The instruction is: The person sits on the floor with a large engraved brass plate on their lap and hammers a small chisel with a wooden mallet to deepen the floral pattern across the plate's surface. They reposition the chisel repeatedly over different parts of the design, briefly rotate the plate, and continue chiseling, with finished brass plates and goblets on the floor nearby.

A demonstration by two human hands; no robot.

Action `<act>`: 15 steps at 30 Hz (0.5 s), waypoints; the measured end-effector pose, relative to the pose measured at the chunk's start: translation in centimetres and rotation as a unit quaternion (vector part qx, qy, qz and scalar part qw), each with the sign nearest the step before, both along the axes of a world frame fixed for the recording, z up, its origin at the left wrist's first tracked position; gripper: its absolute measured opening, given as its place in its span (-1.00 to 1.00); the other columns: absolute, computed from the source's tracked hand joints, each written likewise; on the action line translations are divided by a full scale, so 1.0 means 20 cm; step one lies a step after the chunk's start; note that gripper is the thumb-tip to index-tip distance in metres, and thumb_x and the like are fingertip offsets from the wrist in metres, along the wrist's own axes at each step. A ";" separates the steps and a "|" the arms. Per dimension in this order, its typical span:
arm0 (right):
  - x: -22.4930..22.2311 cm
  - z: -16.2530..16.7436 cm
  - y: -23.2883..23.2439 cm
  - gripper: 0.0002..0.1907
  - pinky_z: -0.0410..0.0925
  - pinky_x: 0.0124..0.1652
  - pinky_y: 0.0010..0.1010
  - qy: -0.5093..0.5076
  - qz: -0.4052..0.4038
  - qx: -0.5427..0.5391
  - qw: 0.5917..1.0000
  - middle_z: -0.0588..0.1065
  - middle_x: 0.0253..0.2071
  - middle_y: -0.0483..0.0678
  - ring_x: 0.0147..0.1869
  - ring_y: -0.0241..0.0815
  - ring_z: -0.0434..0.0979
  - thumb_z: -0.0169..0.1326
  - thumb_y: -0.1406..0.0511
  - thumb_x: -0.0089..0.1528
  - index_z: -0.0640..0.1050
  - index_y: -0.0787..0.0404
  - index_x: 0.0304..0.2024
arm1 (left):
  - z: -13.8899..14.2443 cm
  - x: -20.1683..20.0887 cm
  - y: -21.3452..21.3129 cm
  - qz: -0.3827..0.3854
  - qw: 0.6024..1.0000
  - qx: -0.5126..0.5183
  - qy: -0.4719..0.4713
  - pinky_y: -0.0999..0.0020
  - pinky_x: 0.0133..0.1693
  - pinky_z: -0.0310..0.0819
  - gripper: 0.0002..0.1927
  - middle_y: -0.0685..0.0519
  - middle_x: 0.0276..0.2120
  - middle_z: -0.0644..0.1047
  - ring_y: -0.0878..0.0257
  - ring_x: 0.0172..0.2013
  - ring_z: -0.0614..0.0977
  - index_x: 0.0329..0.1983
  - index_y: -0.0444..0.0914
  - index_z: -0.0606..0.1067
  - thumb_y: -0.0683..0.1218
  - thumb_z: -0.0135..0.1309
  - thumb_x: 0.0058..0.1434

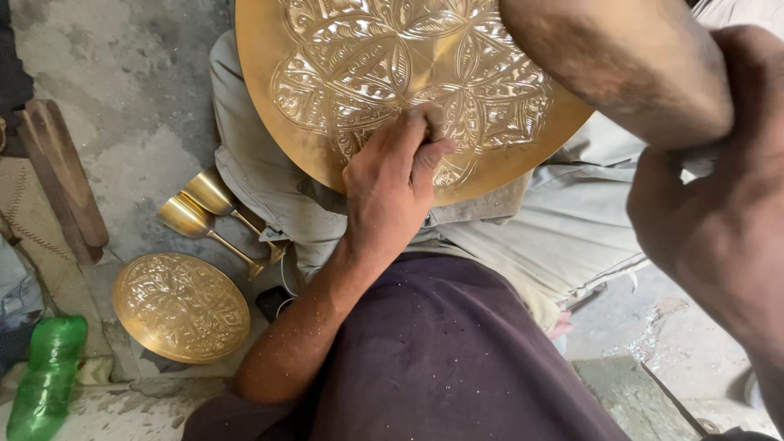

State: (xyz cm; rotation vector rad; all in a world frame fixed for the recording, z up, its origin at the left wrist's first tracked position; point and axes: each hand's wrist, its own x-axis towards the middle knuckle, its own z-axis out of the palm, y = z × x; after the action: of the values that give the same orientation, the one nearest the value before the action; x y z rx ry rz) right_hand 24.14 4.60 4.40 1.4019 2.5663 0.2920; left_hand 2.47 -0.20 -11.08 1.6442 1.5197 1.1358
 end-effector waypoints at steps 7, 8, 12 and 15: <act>-0.13 0.12 0.00 -0.60 0.42 -0.04 -0.38 -0.019 0.041 -0.009 0.999 0.51 0.00 0.02 -0.03 -0.14 0.51 0.18 0.46 0.38 0.52 0.24 0.28 | -0.03 0.02 -0.11 0.068 0.998 -0.006 -0.006 0.16 -0.19 0.53 -0.79 -0.08 -0.21 0.51 0.04 -0.25 0.62 0.03 -0.34 0.43 -0.10 0.11 0.51; -0.15 0.13 0.01 -0.59 0.43 -0.06 -0.40 -0.052 0.069 0.004 0.996 0.53 -0.03 -0.01 -0.05 -0.16 0.52 0.20 0.43 0.34 0.54 0.22 0.25 | -0.04 0.02 -0.13 0.070 0.997 -0.020 -0.012 0.16 -0.22 0.52 -0.79 -0.11 -0.21 0.50 0.03 -0.27 0.62 0.01 -0.36 0.43 -0.12 0.12 0.48; -0.21 0.16 0.03 -0.59 0.43 -0.10 -0.51 -0.138 0.174 0.048 0.974 0.58 -0.12 -0.14 -0.10 -0.28 0.52 0.21 0.29 0.24 0.59 0.16 0.15 | -0.09 0.01 -0.19 0.058 0.996 0.007 0.064 0.08 -0.25 0.46 -0.79 -0.10 -0.27 0.50 -0.04 -0.29 0.61 -0.10 -0.34 0.44 -0.15 0.16 0.28; -0.23 0.16 0.04 -0.61 0.42 -0.09 -0.51 -0.137 0.176 0.064 0.973 0.58 -0.12 -0.15 -0.10 -0.27 0.52 0.18 0.23 0.28 0.59 0.14 0.16 | -0.14 0.01 -0.21 0.078 0.997 -0.023 0.016 0.17 -0.30 0.47 -0.84 -0.10 -0.31 0.47 0.05 -0.33 0.60 -0.17 -0.36 0.42 -0.20 0.15 0.29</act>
State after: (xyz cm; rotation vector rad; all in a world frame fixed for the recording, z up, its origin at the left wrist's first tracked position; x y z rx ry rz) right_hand 19.55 5.42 7.56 0.8581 2.5811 0.6659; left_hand 2.73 -4.39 -13.79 1.5422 1.7078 1.1514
